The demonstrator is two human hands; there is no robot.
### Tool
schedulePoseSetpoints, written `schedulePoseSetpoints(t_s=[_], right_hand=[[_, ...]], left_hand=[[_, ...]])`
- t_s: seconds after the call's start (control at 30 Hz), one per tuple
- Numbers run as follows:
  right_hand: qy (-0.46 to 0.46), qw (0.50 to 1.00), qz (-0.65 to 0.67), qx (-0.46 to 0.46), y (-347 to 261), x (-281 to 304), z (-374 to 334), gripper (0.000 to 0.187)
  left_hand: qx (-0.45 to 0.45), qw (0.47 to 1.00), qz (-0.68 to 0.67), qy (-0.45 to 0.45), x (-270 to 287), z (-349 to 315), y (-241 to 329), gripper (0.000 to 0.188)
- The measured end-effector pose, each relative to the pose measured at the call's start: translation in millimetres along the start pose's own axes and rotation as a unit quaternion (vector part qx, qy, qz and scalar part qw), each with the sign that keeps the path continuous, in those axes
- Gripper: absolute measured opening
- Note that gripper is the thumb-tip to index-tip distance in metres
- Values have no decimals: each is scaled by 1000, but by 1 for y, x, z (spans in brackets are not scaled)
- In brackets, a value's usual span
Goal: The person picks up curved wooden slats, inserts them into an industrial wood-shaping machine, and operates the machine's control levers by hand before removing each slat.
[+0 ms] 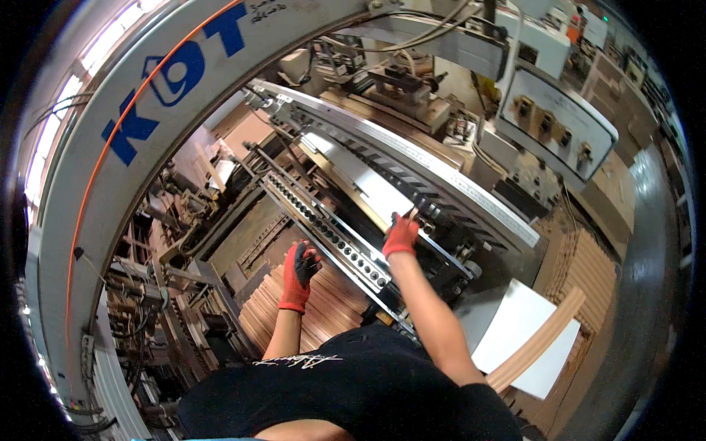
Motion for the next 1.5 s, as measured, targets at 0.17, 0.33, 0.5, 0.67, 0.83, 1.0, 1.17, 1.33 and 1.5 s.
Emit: schedulePoseSetpoints(t_s=[0.17,0.33,0.5,0.67,0.83,1.0,1.17,1.33,1.5], right_hand=[[-31,966,35,-254,57,-40,-100,11],[-107,953,103,-264,89,-31,-113,9],[-42,992,-21,-114,67,-17,-112,7],[-110,926,-319,172,26,-26,-81,14],[-202,847,-484,92,-4,-50,-58,26],[-250,791,-556,49,39,-86,-47,35],[-179,794,-573,96,14,-59,-34,25],[-246,829,-498,63,-14,-17,-66,39],[-151,756,-618,155,-38,22,-124,44]], left_hand=[[-144,945,292,31,-8,25,-9,50],[-161,796,581,61,-70,50,-17,81],[-125,727,662,130,-77,62,-29,82],[-221,826,513,74,-57,67,-23,74],[-228,852,472,3,-62,65,-15,77],[-203,938,279,-23,11,67,-28,68],[-183,879,439,-5,-37,62,-26,67],[-210,840,501,13,-47,63,-34,63],[-178,776,604,34,-50,63,-35,65]])
Point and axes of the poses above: each hand's wrist, its own z-axis towards the middle knuckle, its own x-axis out of the back of the hand, y = z × x, the point moved 4 cm from there along z, towards the middle knuckle, and after that the axes turned 15 degrees about -y, right-handed, at the moved point
